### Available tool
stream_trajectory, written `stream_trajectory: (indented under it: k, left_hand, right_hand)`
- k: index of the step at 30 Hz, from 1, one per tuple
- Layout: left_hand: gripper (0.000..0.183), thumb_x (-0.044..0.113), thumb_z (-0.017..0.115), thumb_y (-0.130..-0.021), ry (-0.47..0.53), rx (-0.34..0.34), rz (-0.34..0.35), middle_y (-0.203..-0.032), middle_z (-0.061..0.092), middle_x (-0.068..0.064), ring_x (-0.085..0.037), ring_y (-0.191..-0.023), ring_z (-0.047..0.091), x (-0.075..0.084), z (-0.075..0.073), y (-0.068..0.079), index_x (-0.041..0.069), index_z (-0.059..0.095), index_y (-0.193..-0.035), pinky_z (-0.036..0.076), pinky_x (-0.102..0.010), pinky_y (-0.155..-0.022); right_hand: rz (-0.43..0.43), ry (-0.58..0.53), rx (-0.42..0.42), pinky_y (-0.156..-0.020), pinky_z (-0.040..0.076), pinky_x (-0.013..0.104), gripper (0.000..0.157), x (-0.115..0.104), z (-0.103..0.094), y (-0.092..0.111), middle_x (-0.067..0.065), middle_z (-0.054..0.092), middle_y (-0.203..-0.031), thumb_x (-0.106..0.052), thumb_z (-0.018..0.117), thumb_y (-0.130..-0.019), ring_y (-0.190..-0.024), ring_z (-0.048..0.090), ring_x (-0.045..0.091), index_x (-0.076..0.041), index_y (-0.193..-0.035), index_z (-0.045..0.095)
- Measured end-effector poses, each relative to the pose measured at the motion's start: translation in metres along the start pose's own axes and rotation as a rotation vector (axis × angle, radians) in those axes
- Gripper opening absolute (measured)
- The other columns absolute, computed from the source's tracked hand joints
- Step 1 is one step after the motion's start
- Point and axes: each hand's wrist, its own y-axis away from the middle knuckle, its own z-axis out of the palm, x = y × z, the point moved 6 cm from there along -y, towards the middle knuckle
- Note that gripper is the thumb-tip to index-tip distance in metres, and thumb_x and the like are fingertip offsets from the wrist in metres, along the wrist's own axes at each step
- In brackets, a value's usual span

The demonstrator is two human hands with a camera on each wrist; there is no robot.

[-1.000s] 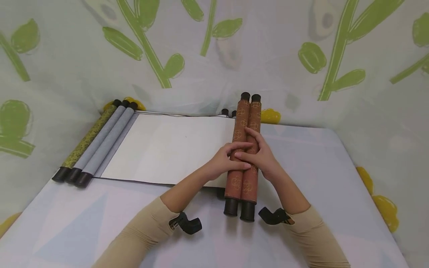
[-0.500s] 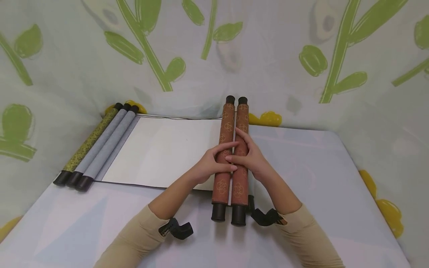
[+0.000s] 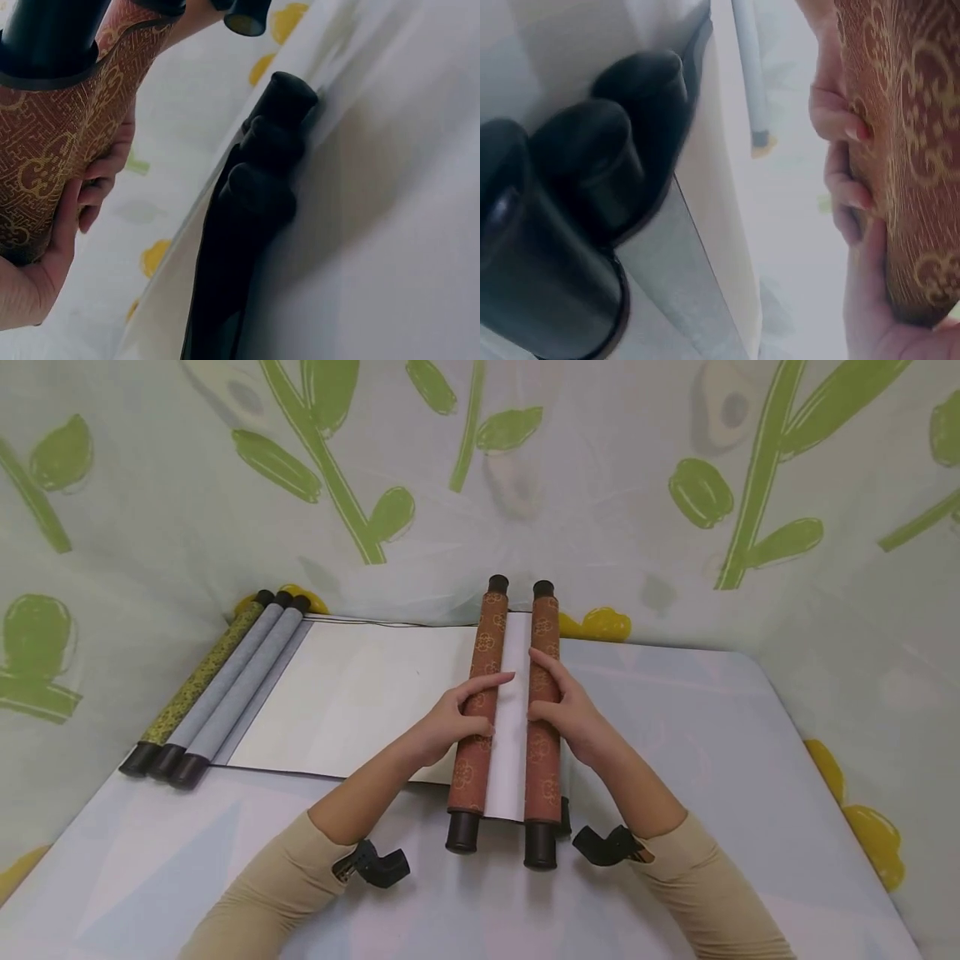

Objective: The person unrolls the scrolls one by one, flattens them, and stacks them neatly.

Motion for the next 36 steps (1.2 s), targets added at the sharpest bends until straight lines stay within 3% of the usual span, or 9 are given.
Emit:
stream_trajectory:
  k: [6,9,15,22,25,29,32,36]
  left_hand:
    - [0.056,0.013,0.072,-0.082,-0.081,0.107,0.034,-0.145,0.04,-0.003,-0.021,-0.127,0.041,0.0,-0.003,-0.003,0.024,0.054,-0.134,0.046,-0.035,-0.093]
    - [0.056,0.013,0.073,-0.081,-0.104,0.142,0.035,-0.143,0.042,-0.004,-0.022,-0.125,0.044,0.0,-0.005,-0.003,0.023,0.056,-0.133,0.047,-0.036,-0.091]
    - [0.055,0.007,0.066,-0.081,-0.169,0.143,0.03,-0.141,0.045,-0.009,-0.023,-0.117,0.048,-0.001,-0.009,0.0,0.022,0.056,-0.133,0.048,-0.036,-0.087]
    - [0.051,0.008,0.051,-0.082,-0.342,0.169,0.005,-0.117,0.046,-0.01,-0.023,-0.099,0.041,-0.001,-0.013,0.005,0.025,0.059,-0.13,0.041,-0.032,-0.076]
    - [0.05,0.01,0.053,-0.083,-0.348,0.188,-0.002,-0.113,0.046,-0.01,-0.022,-0.094,0.041,-0.003,-0.015,0.004,0.026,0.059,-0.13,0.041,-0.031,-0.074]
    - [0.048,0.016,0.066,-0.083,-0.36,0.222,0.005,-0.119,0.049,-0.009,-0.022,-0.104,0.046,-0.004,-0.017,0.003,0.027,0.059,-0.129,0.044,-0.038,-0.086]
    - [0.05,0.019,0.072,-0.081,-0.368,0.23,0.011,-0.123,0.049,-0.01,-0.024,-0.112,0.047,-0.003,-0.017,0.004,0.027,0.06,-0.129,0.043,-0.045,-0.094]
    - [0.053,0.009,0.066,-0.08,-0.373,0.237,0.005,-0.123,0.049,-0.011,-0.025,-0.108,0.046,-0.001,-0.018,0.005,0.026,0.06,-0.129,0.044,-0.041,-0.088]
  right_hand:
    - [-0.016,0.051,0.1,-0.087,0.045,0.035,0.087,0.002,0.001,-0.004,0.01,0.021,-0.153,-0.003,0.07,-0.079,-0.124,0.038,0.032,-0.026,-0.15,0.025]
    - [-0.027,0.07,0.114,-0.091,0.043,0.037,0.088,0.003,0.001,-0.006,0.009,0.021,-0.153,-0.001,0.071,-0.078,-0.125,0.037,0.032,-0.025,-0.15,0.025]
    - [-0.047,0.144,0.084,-0.098,0.037,0.048,0.085,0.001,0.001,-0.003,0.013,0.015,-0.156,0.001,0.064,-0.08,-0.131,0.029,0.034,-0.023,-0.151,0.024]
    - [0.028,0.129,0.086,-0.083,0.038,0.037,0.075,0.006,-0.003,-0.001,0.011,0.013,-0.157,0.001,0.052,-0.081,-0.128,0.024,0.029,-0.024,-0.149,0.031]
    - [0.028,0.139,0.105,-0.082,0.041,0.034,0.073,0.008,-0.003,-0.001,0.011,0.016,-0.156,-0.002,0.058,-0.083,-0.128,0.028,0.029,-0.024,-0.148,0.033]
    - [-0.009,0.182,0.12,-0.092,0.043,0.039,0.078,0.007,-0.002,-0.002,0.011,0.021,-0.155,-0.007,0.071,-0.081,-0.131,0.033,0.032,-0.022,-0.148,0.034]
    - [-0.025,0.206,0.122,-0.096,0.041,0.043,0.081,0.004,-0.001,-0.002,0.012,0.022,-0.155,-0.006,0.073,-0.079,-0.131,0.034,0.033,-0.021,-0.148,0.033]
    - [-0.034,0.203,0.119,-0.097,0.04,0.044,0.081,0.002,-0.002,-0.001,0.012,0.022,-0.155,-0.001,0.07,-0.079,-0.131,0.033,0.032,-0.02,-0.148,0.033]
